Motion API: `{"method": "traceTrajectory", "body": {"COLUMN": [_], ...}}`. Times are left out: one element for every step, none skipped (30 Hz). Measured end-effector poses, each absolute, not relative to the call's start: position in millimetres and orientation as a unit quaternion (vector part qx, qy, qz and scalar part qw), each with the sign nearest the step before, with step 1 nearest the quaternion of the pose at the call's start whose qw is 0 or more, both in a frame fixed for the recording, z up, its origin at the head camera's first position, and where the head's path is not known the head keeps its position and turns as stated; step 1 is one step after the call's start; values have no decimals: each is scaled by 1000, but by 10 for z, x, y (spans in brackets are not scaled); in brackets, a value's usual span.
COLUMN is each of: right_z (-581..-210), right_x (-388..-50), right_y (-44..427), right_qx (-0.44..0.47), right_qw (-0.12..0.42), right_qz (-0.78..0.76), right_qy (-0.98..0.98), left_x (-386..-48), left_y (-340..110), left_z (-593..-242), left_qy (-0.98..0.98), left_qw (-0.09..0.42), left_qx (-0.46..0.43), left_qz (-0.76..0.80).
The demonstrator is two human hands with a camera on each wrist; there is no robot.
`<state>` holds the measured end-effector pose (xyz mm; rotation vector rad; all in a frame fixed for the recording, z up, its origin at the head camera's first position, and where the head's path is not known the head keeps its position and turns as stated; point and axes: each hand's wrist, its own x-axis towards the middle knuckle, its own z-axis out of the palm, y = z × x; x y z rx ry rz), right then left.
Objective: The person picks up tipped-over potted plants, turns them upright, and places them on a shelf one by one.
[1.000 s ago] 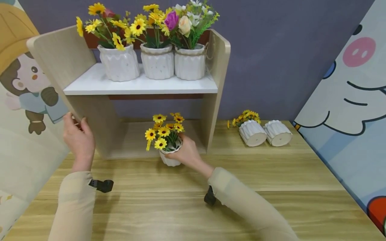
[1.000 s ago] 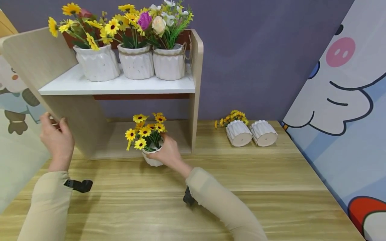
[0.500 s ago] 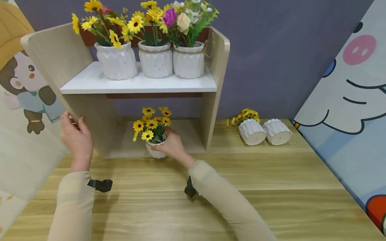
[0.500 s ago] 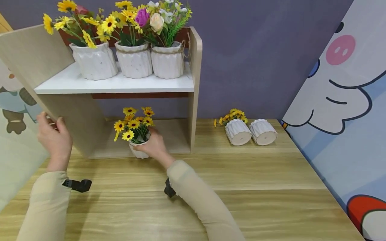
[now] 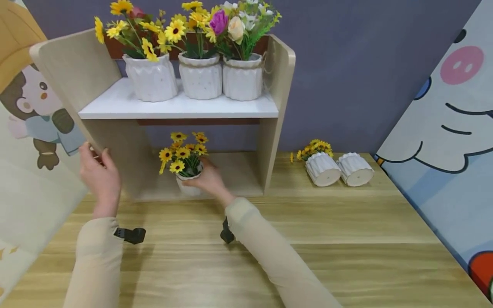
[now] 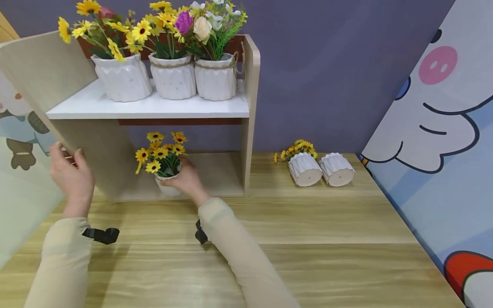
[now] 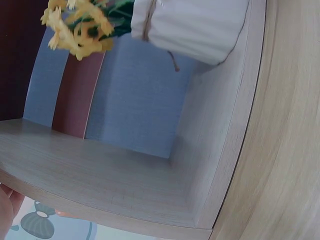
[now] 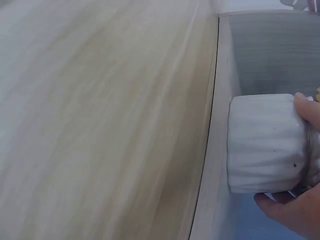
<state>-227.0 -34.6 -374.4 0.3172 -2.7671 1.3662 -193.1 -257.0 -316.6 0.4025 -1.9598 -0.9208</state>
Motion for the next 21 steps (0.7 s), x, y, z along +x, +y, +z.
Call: {"method": "traceTrajectory", "body": {"right_z": [-3741, -3735, -3728, -3716, -3704, -3692, -3678, -3666, -3655, -3644, -3634, -3626, -3621, -3615, -3611, -3607, -3606, -3605, -3604, -3604, -3605], "right_x": [-2278, -2283, -2287, -2285, -2284, -2281, -2280, -2280, -2281, -2284, -2290, -2297, -2305, -2313, -2322, -2330, -2339, -2348, -2357, -2367, -2377], "right_y": [-380, -413, -445, -471, -495, -517, -536, -554, -571, -587, -603, -620, -638, -656, -675, -693, -711, -726, -737, -746, -752], "right_qx": [100, 97, 92, 88, 81, 74, 68, 61, 55, 50, 45, 42, 40, 40, 40, 41, 42, 42, 44, 42, 39], "right_qw": [20, 20, 18, 17, 13, 11, 8, 5, 3, 2, 2, 1, -1, -2, -5, -6, -8, -10, -9, -8, -7], "right_qz": [440, 441, 443, 445, 444, 443, 445, 447, 448, 448, 448, 449, 448, 445, 446, 447, 447, 448, 448, 451, 451], "right_qy": [-892, -892, -891, -891, -892, -894, -893, -892, -892, -893, -893, -892, -893, -895, -894, -894, -894, -893, -893, -892, -892], "left_x": [-1926, -1922, -1918, -1917, -1917, -1916, -1917, -1918, -1918, -1918, -1916, -1913, -1912, -1910, -1907, -1905, -1904, -1904, -1906, -1908, -1910], "left_y": [-2577, -2584, -2589, -2593, -2596, -2596, -2596, -2596, -2594, -2590, -2588, -2582, -2580, -2578, -2576, -2577, -2579, -2579, -2581, -2581, -2578], "left_z": [-3170, -3173, -3176, -3181, -3184, -3187, -3189, -3191, -3192, -3192, -3194, -3192, -3191, -3190, -3188, -3185, -3183, -3180, -3181, -3183, -3184], "left_qy": [-793, -794, -795, -796, -797, -798, -799, -799, -800, -801, -802, -803, -803, -803, -803, -802, -801, -800, -799, -800, -801], "left_qw": [452, 451, 449, 448, 446, 444, 443, 444, 443, 443, 442, 440, 441, 441, 441, 443, 447, 449, 452, 452, 452], "left_qx": [165, 166, 168, 168, 168, 169, 168, 166, 164, 163, 160, 160, 158, 157, 159, 159, 157, 157, 156, 154, 153], "left_qz": [-373, -372, -372, -371, -372, -371, -371, -371, -369, -368, -368, -368, -369, -369, -368, -367, -367, -365, -364, -362, -362]}}
